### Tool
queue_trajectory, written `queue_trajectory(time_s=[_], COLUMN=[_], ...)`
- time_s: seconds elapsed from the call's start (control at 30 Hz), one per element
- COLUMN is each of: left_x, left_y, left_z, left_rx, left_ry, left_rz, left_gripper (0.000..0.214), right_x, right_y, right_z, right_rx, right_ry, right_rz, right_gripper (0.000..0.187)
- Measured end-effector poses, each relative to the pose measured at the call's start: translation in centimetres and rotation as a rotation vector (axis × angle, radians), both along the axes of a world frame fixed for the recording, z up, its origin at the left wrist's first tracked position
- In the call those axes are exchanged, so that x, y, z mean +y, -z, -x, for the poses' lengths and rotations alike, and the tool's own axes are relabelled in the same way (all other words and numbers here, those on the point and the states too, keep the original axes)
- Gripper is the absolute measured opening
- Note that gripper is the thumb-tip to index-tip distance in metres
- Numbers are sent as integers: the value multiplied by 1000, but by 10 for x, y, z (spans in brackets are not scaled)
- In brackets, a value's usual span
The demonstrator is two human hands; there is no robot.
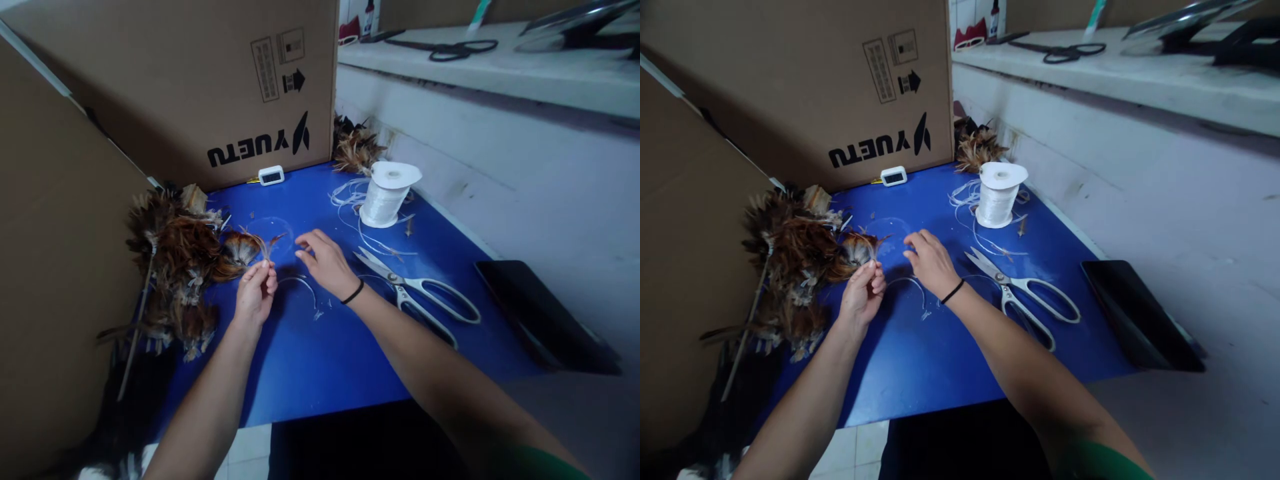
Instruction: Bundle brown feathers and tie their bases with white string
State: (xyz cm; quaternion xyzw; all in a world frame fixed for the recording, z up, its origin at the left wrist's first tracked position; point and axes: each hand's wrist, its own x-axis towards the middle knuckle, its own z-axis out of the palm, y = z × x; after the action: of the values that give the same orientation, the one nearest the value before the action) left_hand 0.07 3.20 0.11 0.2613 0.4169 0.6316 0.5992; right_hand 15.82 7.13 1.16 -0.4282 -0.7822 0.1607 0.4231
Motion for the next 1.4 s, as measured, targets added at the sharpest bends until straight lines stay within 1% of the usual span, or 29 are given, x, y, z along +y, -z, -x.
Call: queue_trajectory(time_s=[0.07, 0.1, 0.2, 0.33, 0.43, 0.47, 0.53, 0.63, 0.73, 0.8, 0.87, 0.93, 1.03, 1.2, 1.3, 1.37, 1.4], left_x=[1, 2, 2, 1, 1, 1, 1, 1, 0, 0, 0, -1, -3, -7, -6, -6, -5], left_y=[0, 0, 1, 1, 0, 0, 0, 1, 1, 1, 1, 1, 1, 3, 3, 3, 3], left_z=[2, 3, 3, 1, 1, 1, 1, 1, 1, 1, 1, 0, -3, -7, -7, -7, -6], left_rx=[-25, -30, -31, -26, -30, -37, -61, -102, -124, -130, -130, -123, -100, -53, -43, -47, -51], left_ry=[-27, -30, -27, -23, -15, -11, 1, 29, 42, 42, 47, 63, 105, 146, 144, 135, 124], left_rz=[-9, -10, -16, -12, -6, -5, 0, 12, 19, 18, 17, 23, 40, 45, 36, 38, 42], left_gripper=[18, 18, 17, 17, 17, 16, 16, 15, 15, 15, 15, 14, 15, 16, 16, 17, 17], right_x=[3, 3, 0, -5, -7, -6, -4, 4, 11, 13, 13, 11, 8, 6, 7, 8, 9], right_y=[7, 10, 14, 13, 12, 13, 13, 12, 11, 9, 6, 3, 1, 4, 7, 9, 10], right_z=[2, 3, 9, 15, 16, 14, 10, 5, 2, 2, 2, 2, 2, 3, 5, 6, 5], right_rx=[-169, -267, -483, -607, -595, -548, -376, -3, 373, 563, 683, 770, 873, 985, 1012, 989, 950], right_ry=[-19, -34, -47, -39, -21, -18, -17, -54, -85, -65, -53, -76, -154, -250, -264, -232, -195], right_rz=[107, 132, 127, 112, 95, 106, 179, 368, 582, 729, 843, 918, 997, 1082, 1107, 1087, 1053], right_gripper=[4, 3, 7, 11, 14, 14, 14, 9, 11, 11, 10, 8, 8, 17, 20, 20, 19])
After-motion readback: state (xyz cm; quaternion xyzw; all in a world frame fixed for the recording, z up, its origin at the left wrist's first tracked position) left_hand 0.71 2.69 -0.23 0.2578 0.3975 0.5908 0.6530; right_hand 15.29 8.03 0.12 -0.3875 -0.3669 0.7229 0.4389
